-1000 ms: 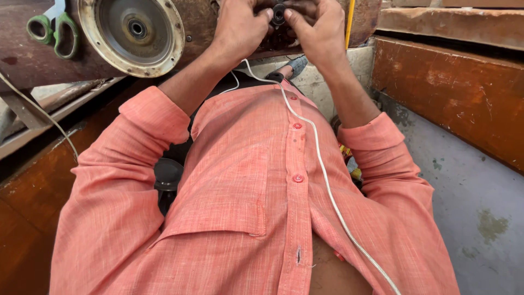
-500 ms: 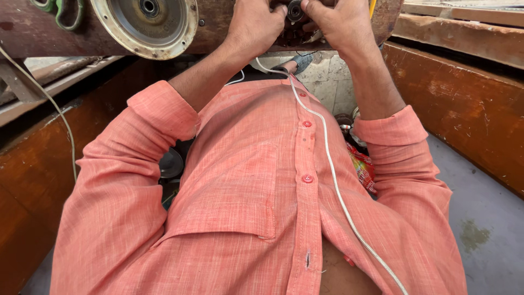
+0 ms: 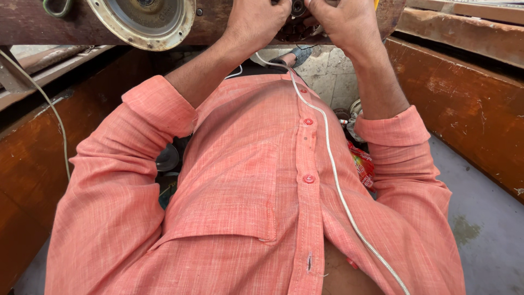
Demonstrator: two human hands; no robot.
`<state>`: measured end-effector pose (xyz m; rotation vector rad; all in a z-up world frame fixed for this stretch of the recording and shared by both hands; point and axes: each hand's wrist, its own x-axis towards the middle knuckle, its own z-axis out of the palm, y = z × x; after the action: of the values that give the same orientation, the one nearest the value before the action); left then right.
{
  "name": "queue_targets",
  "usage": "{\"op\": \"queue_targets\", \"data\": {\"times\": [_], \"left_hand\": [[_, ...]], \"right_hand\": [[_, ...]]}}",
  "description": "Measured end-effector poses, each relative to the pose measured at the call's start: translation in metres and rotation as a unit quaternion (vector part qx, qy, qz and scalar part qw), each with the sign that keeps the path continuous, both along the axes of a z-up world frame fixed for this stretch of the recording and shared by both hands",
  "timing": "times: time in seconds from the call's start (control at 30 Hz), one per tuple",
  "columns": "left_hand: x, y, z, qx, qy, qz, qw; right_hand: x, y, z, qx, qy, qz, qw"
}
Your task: The person holds a motor rotor and repeatedly rubs its central bearing area with fingers. The person rotates the rotor to access different sides and continues rubbing the same central region throughout the clip.
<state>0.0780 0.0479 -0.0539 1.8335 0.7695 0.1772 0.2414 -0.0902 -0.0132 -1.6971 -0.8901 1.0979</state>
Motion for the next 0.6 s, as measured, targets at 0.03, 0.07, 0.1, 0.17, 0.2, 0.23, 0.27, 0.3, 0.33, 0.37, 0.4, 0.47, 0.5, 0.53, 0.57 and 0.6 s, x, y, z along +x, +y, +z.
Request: {"op": "queue_targets", "data": {"times": [0.03, 0.07, 0.1, 0.17, 0.2, 0.23, 0.27, 0.3, 0.33, 0.37, 0.4, 0.47, 0.5, 0.53, 0.57, 0.6], "left_hand": [[-0.001, 0.0, 0.0, -0.005, 0.001, -0.002, 1.0], [-0.001, -0.001, 0.0, -0.01, 0.001, -0.004, 1.0], [-0.001, -0.002, -0.001, -0.008, -0.005, -0.001, 1.0], [-0.002, -0.003, -0.002, -0.004, -0.016, 0.005, 1.0], [-0.002, -0.004, -0.004, 0.005, -0.012, 0.007, 1.0], [-0.002, -0.004, -0.005, 0.013, -0.009, 0.009, 1.0], [-0.001, -0.003, -0.006, 0.022, -0.007, 0.011, 1.0], [0.001, -0.001, -0.007, 0.005, 0.012, -0.009, 1.0], [0.001, 0.0, -0.007, -0.013, 0.031, -0.028, 0.999], [0.002, 0.0, -0.006, -0.03, 0.049, -0.047, 0.997], [0.003, 0.005, -0.003, -0.016, 0.025, -0.034, 0.999], [0.006, 0.011, 0.007, 0.012, -0.026, -0.008, 1.0], [0.007, 0.012, 0.012, 0.012, -0.024, -0.013, 1.0], [0.004, 0.009, 0.018, 0.01, -0.021, -0.016, 1.0], [0.002, 0.007, 0.022, 0.008, -0.017, -0.018, 1.0], [-0.002, 0.003, 0.027, 0.081, -0.057, -0.025, 0.995]], "right_hand": [[-0.001, -0.001, -0.001, 0.002, -0.018, 0.0, 1.0], [-0.002, -0.001, -0.002, 0.004, -0.037, 0.0, 0.999], [-0.003, -0.002, -0.003, 0.006, -0.056, 0.0, 0.998], [-0.006, -0.003, -0.006, 0.001, -0.082, -0.011, 0.997], [-0.007, -0.003, -0.008, -0.002, -0.095, -0.017, 0.995], [-0.01, -0.004, -0.01, -0.002, -0.144, -0.023, 0.989], [-0.011, -0.003, -0.013, -0.003, -0.193, -0.029, 0.981], [-0.012, -0.003, -0.014, -0.003, -0.242, -0.034, 0.97], [-0.014, -0.003, -0.016, -0.021, -0.241, -0.036, 0.97], [-0.016, -0.003, -0.016, -0.04, -0.24, -0.037, 0.969], [-0.015, 0.001, -0.016, -0.053, -0.243, -0.041, 0.968], [-0.016, 0.008, -0.012, 0.013, -0.066, -0.101, 0.993], [-0.017, 0.012, -0.01, 0.047, 0.023, -0.128, 0.99], [-0.018, 0.014, -0.007, 0.023, 0.003, -0.138, 0.99], [-0.02, 0.016, -0.004, -0.002, -0.017, -0.148, 0.989], [-0.022, 0.017, -0.001, -0.026, -0.036, -0.158, 0.986]]}}
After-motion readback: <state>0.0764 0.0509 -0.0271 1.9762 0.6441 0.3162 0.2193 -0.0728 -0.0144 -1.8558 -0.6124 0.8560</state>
